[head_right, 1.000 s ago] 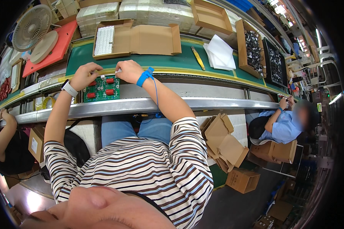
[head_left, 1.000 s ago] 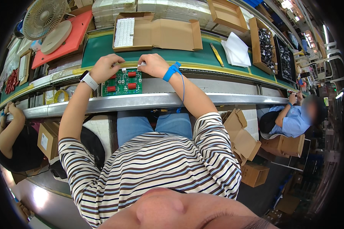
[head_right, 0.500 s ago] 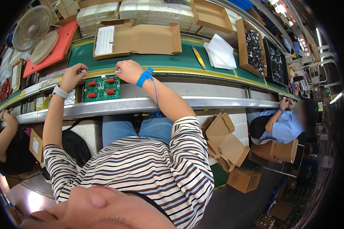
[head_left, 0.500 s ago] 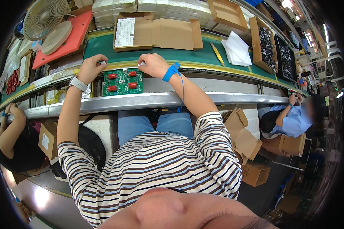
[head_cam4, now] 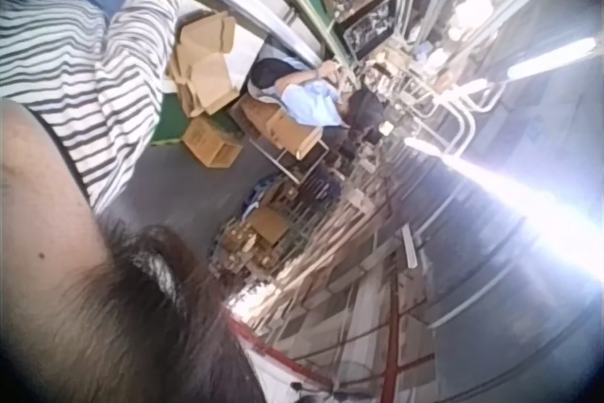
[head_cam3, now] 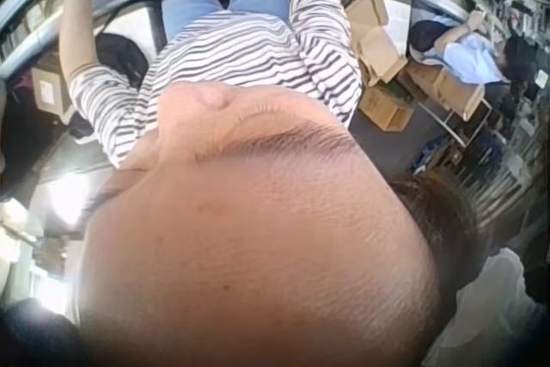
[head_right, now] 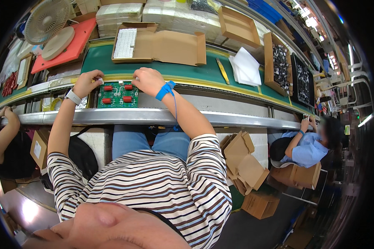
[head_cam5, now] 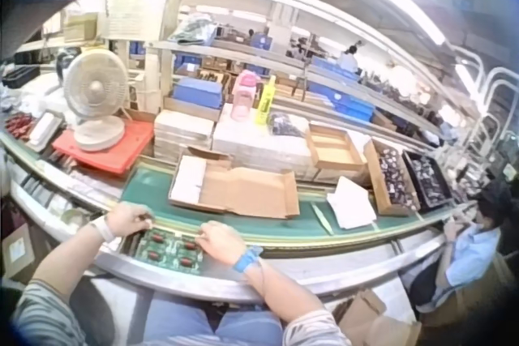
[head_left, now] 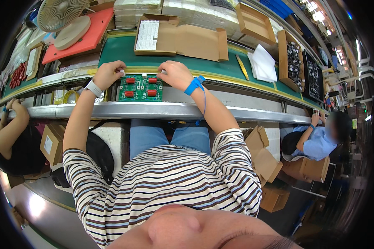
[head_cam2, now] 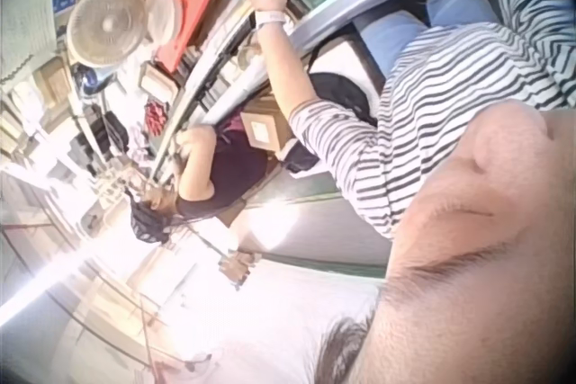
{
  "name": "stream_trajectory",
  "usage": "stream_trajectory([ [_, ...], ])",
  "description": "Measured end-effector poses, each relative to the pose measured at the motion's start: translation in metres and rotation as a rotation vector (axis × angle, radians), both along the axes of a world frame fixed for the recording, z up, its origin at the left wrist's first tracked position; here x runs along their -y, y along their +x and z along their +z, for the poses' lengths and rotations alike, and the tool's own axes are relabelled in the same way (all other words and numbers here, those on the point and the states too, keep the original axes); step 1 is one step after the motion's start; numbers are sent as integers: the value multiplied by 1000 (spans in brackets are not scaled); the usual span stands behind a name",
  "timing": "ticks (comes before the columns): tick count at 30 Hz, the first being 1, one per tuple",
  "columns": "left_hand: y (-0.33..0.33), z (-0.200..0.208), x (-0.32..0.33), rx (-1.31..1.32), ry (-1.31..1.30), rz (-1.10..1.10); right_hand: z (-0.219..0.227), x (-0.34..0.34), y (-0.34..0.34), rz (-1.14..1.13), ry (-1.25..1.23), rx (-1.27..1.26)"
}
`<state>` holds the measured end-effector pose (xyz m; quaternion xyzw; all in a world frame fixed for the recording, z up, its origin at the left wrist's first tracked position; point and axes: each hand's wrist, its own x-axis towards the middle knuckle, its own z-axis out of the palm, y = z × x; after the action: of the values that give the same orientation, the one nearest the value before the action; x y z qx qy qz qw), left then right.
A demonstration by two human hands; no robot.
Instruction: Manually assemble components onto a printed circuit board on an assembly line.
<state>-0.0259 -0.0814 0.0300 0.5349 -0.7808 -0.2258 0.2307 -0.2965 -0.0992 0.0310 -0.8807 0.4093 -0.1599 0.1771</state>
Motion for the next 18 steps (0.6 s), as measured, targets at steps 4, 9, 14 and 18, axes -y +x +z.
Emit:
stream_trajectory([
  [4,2,-6,2,7,-8,-17,5,-1,8,-3,53,206],
  [9,1,-6,1,-6,20,-18,8,6,26,65,200,398],
  [14,-2,-1,-3,59,-16,-32,7,12,44,150,58,282],
  [18,-3,-2,-3,117,-20,-48,4,18,57,75,141,212],
])
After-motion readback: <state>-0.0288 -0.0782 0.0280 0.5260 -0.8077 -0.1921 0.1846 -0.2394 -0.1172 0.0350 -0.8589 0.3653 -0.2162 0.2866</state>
